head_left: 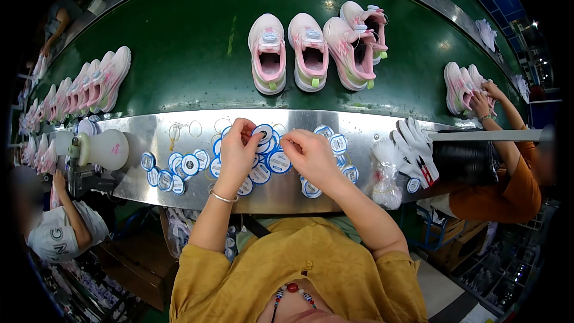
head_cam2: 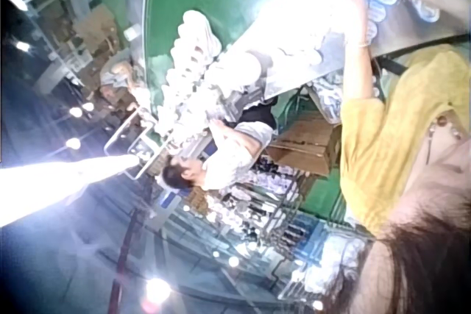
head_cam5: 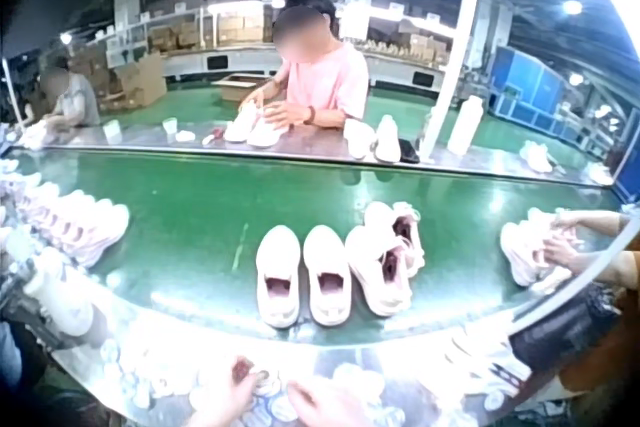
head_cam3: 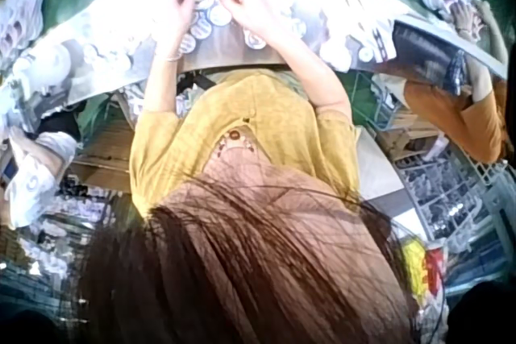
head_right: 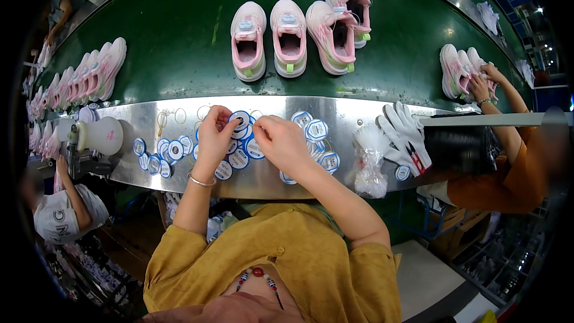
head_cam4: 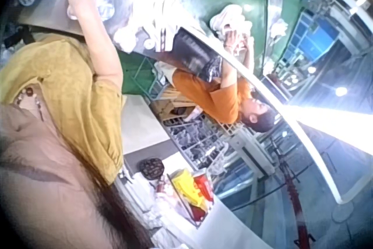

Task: The person applies circular stickers to the tongue of pink and white sneakers moving along a conveyor belt. They peel stickers from a sheet, place them on each shoe, and occasionally retrieve more stickers from a plastic bag.

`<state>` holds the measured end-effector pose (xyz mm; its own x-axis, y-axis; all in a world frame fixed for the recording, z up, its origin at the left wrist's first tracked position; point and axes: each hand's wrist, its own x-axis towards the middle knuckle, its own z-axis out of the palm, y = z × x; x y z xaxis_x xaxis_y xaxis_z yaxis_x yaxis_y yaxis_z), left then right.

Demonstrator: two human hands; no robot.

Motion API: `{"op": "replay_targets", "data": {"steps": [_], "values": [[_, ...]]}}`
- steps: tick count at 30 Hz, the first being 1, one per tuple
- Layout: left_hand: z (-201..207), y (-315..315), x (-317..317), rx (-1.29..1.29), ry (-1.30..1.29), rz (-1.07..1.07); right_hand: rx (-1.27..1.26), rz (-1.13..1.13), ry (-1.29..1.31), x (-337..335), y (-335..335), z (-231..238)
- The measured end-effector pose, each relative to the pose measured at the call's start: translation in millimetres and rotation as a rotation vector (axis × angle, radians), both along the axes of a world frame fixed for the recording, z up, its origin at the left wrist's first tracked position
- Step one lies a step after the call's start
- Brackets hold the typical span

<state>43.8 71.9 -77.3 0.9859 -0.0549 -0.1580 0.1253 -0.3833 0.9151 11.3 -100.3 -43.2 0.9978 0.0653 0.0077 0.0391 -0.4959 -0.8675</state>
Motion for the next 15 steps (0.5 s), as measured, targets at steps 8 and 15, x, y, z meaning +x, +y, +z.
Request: {"op": "replay_targets", "data": {"steps": [8,15], "values": [[8,4,-4,-0.167,0.011,0.008,-0.089,0.006,-0.123,15,16,1],[28,1,-3,-0.095,-0.224,-0.075,-0.136,0.029,-0.250,24,20,-1]]}}
